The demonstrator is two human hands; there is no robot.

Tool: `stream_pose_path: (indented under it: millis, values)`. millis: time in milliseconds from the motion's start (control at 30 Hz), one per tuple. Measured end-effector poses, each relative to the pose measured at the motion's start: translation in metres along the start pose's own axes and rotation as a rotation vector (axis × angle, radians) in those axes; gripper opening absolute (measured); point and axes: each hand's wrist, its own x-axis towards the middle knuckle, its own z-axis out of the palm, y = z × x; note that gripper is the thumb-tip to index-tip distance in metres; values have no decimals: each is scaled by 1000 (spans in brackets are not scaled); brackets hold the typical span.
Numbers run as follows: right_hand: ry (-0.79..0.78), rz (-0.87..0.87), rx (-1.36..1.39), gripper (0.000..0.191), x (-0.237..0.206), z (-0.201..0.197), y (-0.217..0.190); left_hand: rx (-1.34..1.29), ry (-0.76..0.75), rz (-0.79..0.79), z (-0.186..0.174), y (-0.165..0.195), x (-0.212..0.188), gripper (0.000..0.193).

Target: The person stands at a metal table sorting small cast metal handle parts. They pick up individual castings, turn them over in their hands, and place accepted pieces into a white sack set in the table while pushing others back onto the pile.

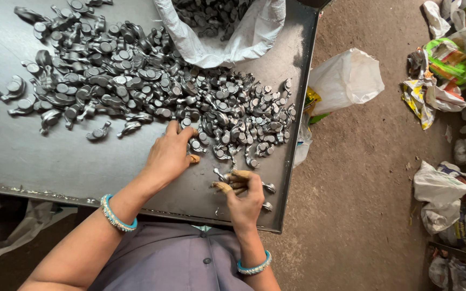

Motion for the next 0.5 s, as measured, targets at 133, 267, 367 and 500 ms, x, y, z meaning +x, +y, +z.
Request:
stream_pose_path:
  millis: [133, 267, 367, 500]
  values:
    - [-65, 440, 702, 39, -10, -14, 19, -44, -31, 14, 11, 0, -11, 54]
    - [-212, 665, 1197, 40, -15, -24, 32, -82, -93, 19, 26, 7, -25, 54]
    - [-223, 771, 1285, 37, -17, -28, 37, -92, -103, 27, 34, 11, -33, 55]
    - [-238, 786, 1260, 37, -19, -33, 40, -282, 77, 152, 35, 9, -40, 58]
